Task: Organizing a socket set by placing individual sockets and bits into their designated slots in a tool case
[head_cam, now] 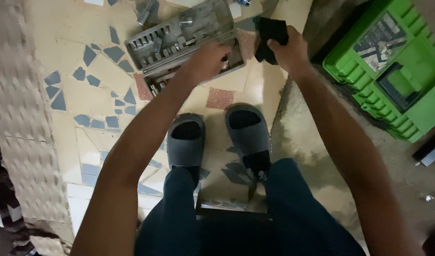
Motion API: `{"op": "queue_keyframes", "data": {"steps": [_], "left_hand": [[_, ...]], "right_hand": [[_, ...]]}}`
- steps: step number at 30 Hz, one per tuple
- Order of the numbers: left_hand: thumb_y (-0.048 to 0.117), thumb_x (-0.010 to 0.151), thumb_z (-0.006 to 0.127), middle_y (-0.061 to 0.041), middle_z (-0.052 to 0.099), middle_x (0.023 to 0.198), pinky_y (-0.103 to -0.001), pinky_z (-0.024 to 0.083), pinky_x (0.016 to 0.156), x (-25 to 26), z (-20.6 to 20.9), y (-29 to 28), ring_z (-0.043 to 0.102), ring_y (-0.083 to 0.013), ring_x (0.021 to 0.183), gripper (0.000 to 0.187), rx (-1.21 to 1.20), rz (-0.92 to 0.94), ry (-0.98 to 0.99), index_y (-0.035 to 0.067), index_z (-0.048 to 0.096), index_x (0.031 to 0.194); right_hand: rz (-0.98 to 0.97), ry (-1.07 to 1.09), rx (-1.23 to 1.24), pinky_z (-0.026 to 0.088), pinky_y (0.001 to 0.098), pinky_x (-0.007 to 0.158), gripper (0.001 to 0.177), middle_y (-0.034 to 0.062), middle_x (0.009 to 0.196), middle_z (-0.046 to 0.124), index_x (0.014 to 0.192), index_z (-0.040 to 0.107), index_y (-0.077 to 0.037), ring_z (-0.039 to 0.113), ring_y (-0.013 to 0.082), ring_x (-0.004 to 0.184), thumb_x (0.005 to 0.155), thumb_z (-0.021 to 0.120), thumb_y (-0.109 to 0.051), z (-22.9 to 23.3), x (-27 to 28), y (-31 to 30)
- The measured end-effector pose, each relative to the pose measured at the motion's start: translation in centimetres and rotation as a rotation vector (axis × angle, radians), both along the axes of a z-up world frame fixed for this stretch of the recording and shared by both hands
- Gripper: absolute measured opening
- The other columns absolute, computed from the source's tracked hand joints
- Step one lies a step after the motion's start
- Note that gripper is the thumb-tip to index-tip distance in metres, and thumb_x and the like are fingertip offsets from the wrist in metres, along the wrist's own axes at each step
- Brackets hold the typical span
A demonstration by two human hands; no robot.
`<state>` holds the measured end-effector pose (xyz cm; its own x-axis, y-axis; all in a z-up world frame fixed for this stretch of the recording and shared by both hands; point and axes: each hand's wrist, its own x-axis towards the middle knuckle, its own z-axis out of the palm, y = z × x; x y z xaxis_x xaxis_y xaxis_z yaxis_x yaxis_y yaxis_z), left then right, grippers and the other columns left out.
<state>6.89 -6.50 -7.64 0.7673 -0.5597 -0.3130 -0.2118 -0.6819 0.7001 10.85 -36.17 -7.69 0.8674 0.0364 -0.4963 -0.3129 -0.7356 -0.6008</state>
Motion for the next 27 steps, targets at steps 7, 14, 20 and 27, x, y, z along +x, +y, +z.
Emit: {"op": "queue_keyframes", "data": {"steps": [7, 14, 20, 27], "left_hand": [[0.001, 0.092, 0.068, -0.022, 0.071, 0.084, -0.053, 0.056, 0.063, 0.0, -2.5, -0.3, 0.069, -0.0392, 0.078, 0.007, 0.125, -0.078, -0.227, 0.002, 0.075, 0.094], [0.007, 0.089, 0.056, -0.019, 0.072, 0.089, -0.057, 0.056, 0.059, -0.8, -7.3, -0.5, 0.071, -0.0413, 0.083, 0.029, 0.118, -0.049, -0.272, 0.015, 0.077, 0.107], [0.003, 0.097, 0.063, -0.025, 0.065, 0.089, -0.049, 0.049, 0.043, -0.9, -3.7, -0.3, 0.066, -0.0401, 0.072, 0.024, 0.101, 0.026, -0.165, 0.003, 0.075, 0.119], [0.019, 0.095, 0.074, -0.023, 0.071, 0.095, -0.059, 0.057, 0.07, 0.1, -2.5, 1.2, 0.068, -0.0442, 0.095, 0.018, 0.166, 0.034, -0.248, 0.002, 0.071, 0.1]], "right_hand": [[0.091, -0.042, -0.086, 0.046, 0.0512, 0.06, 0.033, 0.0161, 0.101, 0.062, 0.113, 0.056, -0.007, 0.063, 0.0342, 0.089, 0.104, 0.068, -0.035, 0.2, 0.1, 0.3], [0.163, -0.266, -0.177, 0.043, 0.0569, 0.066, 0.038, 0.02, 0.088, 0.066, 0.098, 0.055, -0.007, 0.065, 0.0471, 0.085, 0.095, 0.074, -0.039, -4.3, 0.3, -0.9], [0.096, -0.147, -0.059, 0.047, 0.0516, 0.062, 0.025, 0.0154, 0.099, 0.063, 0.113, 0.054, -0.008, 0.063, 0.0359, 0.09, 0.101, 0.067, -0.025, -0.6, 0.1, 0.8], [0.169, -0.231, -0.164, 0.047, 0.0509, 0.068, 0.028, 0.0167, 0.095, 0.07, 0.107, 0.06, -0.007, 0.066, 0.0365, 0.087, 0.096, 0.068, -0.031, -2.4, 1.0, 0.0]]}}
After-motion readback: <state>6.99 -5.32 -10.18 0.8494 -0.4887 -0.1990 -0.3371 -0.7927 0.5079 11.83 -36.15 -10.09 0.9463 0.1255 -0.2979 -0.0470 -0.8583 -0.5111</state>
